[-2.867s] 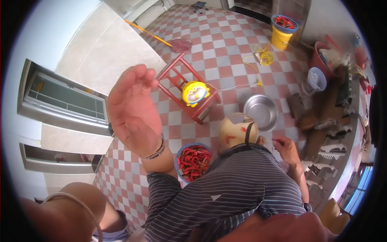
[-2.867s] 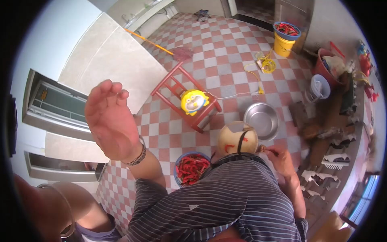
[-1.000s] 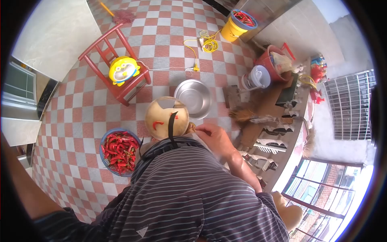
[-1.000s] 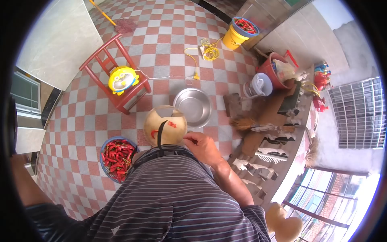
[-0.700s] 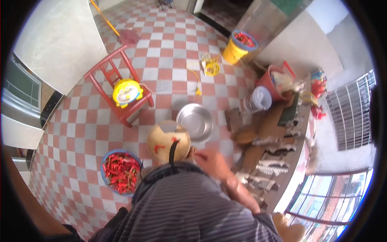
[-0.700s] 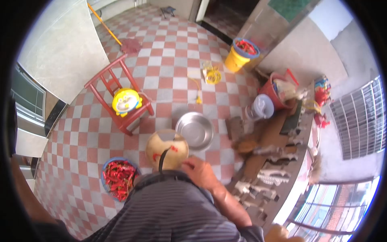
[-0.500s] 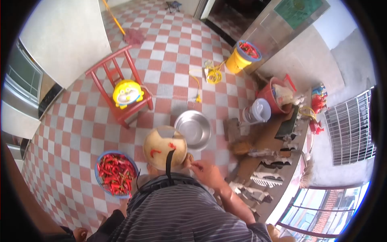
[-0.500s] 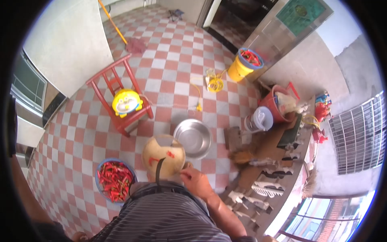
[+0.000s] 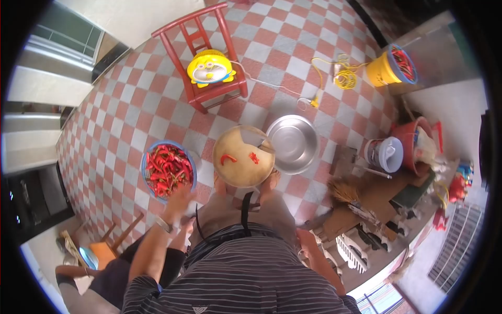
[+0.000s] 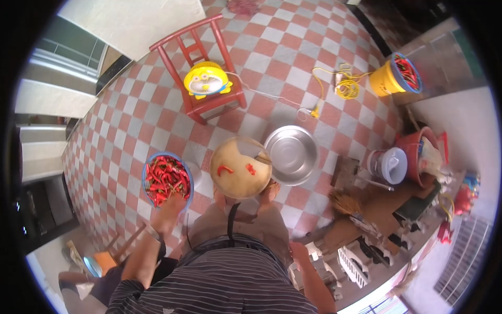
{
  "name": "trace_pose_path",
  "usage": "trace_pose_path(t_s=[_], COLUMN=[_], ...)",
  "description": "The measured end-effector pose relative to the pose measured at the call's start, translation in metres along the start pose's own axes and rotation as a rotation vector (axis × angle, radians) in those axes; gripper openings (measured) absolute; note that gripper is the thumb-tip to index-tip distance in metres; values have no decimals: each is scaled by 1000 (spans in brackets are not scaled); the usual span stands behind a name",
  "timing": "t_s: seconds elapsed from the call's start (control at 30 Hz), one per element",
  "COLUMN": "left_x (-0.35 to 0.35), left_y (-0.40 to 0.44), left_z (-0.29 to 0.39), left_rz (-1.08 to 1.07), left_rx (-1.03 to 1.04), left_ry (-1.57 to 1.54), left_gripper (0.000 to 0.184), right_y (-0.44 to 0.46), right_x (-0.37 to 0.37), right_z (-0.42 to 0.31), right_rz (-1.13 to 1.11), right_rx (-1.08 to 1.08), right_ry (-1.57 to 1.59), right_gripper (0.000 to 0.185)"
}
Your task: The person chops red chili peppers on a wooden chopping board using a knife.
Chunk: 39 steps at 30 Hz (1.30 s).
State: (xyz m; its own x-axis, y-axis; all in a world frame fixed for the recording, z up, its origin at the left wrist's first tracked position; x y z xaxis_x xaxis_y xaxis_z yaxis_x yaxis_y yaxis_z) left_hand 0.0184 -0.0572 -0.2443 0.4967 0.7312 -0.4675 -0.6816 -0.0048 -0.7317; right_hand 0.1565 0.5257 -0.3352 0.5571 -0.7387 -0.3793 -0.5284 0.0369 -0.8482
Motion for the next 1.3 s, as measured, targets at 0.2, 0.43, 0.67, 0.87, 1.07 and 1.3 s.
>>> trace_pose_path(t_s=[0.2, 0.43, 0.67, 0.87, 1.07, 1.3], left_x=[172, 230, 203, 132, 43, 101], left_y=[-63, -59, -110, -61, 137, 291], left_z=[-88, -87, -114, -144, -61, 36], left_rz=[190, -131, -163, -60, 521, 515], left_rx=[-361, -317, -175, -76, 224, 599], left_ry=[-650, -256, -623, -101, -263, -320], left_gripper=[51, 95, 74, 51, 34, 24], right_y=[80, 112, 79, 72, 239, 286], right_x=[-37, -36, 5, 75, 132, 201], right_z=[-9, -101, -115, -169, -172, -191], right_rz=[-160, -179, -877, -1240, -809, -1021], right_rx=[-67, -183, 201, 49, -423, -564], right_ry=[-298, -518, -282, -655, -1016, -1122], right_gripper=[34, 50, 25, 25, 25, 24])
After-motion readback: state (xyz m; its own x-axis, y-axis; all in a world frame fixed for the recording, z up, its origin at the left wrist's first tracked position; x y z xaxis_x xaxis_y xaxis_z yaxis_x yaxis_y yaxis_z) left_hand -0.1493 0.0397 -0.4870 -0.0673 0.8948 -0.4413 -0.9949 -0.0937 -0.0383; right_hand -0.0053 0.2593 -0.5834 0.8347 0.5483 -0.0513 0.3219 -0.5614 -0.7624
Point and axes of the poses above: each hand's wrist, its own y-axis towards the middle knuckle, its own x-axis out of the palm, z = x × y, the point moved 10 cm from there along y, towards the middle knuckle, and after that the axes turned 8 degrees about -y, right-handed, at the moved point
